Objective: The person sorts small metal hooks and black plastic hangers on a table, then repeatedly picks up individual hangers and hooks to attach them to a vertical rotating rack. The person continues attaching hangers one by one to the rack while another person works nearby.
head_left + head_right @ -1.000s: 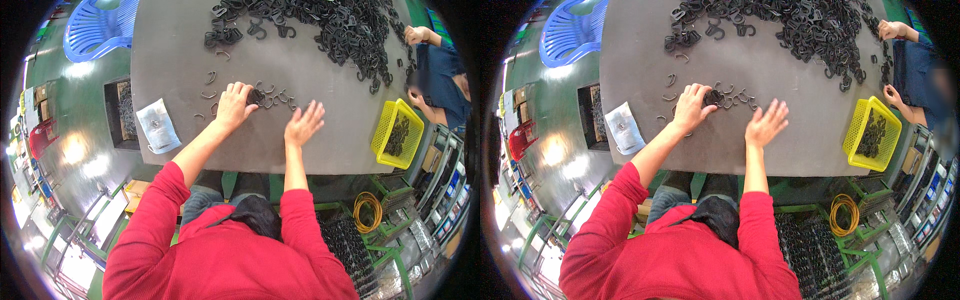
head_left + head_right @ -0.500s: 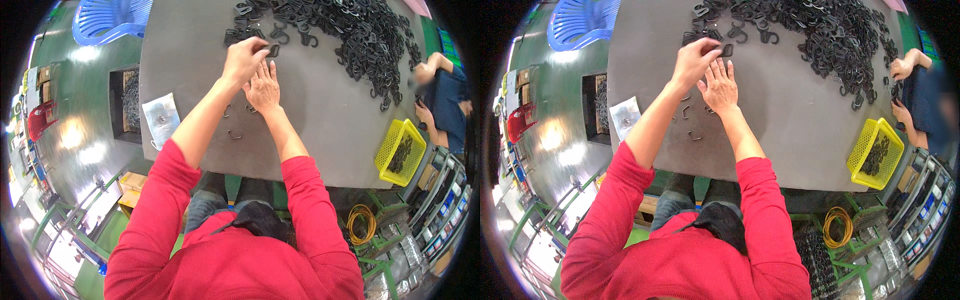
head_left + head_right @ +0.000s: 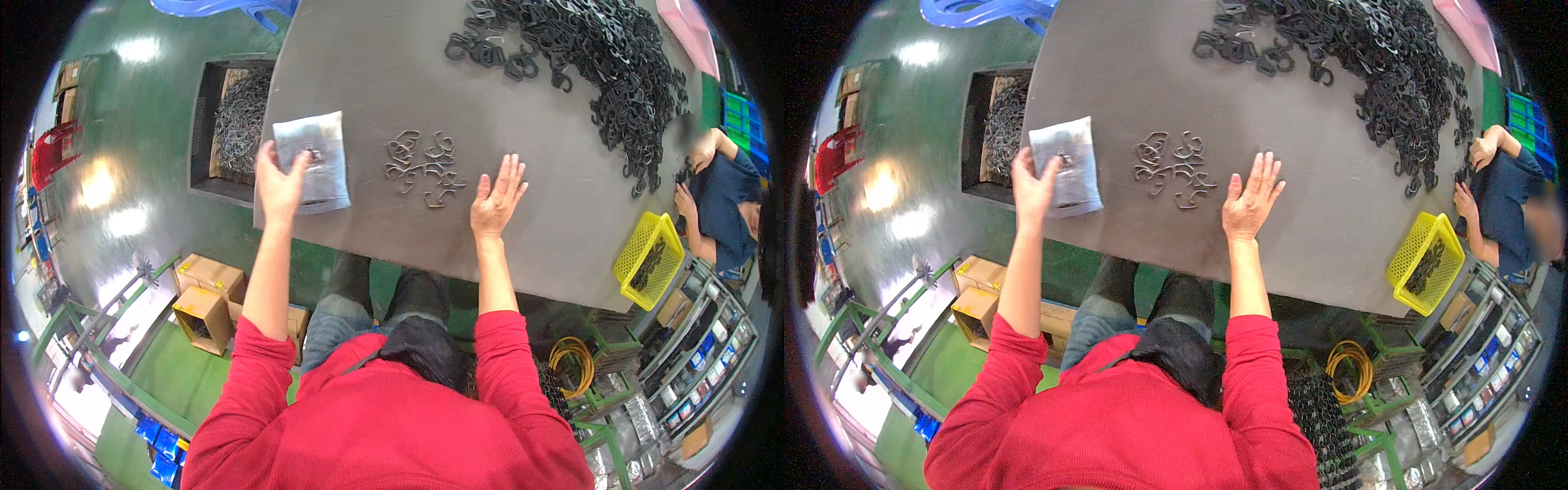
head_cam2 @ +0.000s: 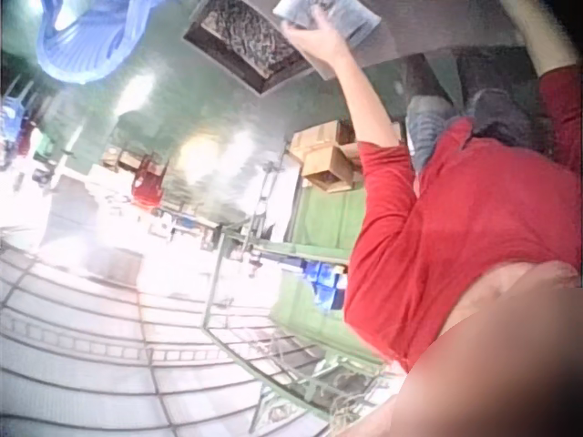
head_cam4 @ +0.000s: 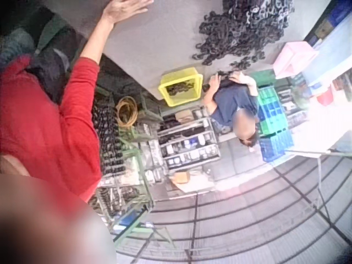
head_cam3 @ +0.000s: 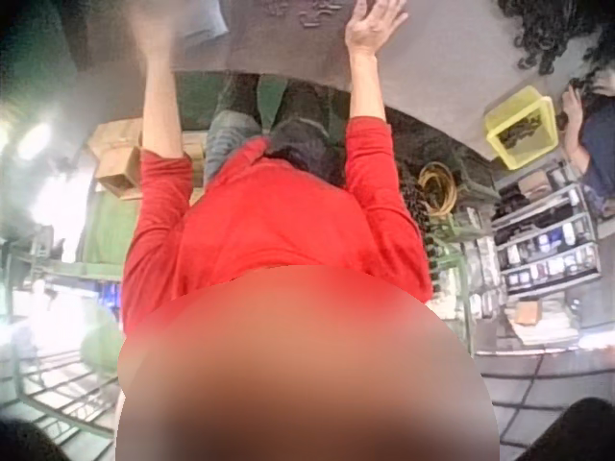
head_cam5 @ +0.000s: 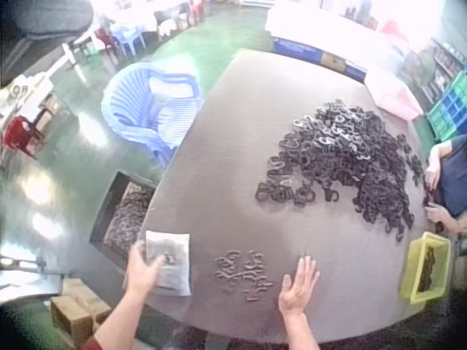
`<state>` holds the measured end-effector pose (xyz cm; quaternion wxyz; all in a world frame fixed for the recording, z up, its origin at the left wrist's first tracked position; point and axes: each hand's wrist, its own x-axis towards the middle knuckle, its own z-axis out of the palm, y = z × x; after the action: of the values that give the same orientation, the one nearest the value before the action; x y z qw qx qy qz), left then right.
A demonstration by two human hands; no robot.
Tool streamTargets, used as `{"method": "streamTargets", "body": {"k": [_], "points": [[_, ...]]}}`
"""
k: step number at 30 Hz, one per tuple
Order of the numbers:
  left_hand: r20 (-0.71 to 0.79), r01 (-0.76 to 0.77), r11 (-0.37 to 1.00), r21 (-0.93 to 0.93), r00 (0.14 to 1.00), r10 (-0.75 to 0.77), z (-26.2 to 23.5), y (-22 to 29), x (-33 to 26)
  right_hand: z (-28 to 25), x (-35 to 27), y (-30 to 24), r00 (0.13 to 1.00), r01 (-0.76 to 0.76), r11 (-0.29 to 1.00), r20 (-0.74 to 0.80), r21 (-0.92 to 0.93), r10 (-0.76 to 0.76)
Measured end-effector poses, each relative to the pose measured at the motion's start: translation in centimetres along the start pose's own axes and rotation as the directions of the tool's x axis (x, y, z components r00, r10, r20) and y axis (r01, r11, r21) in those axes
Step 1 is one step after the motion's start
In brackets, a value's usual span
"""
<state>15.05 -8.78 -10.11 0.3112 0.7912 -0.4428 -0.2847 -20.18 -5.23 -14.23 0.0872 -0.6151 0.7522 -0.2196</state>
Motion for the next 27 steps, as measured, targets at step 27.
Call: {"method": "streamTargets", "body": {"k": [27], "points": [[0.506,0.519,0.674,-0.525,0.828,-0.242,-11.4,-8.0,-5.4,4.1,1.3,-27.2,0.937,0.283,0.887,0.094,0.365,-0.338]]}}
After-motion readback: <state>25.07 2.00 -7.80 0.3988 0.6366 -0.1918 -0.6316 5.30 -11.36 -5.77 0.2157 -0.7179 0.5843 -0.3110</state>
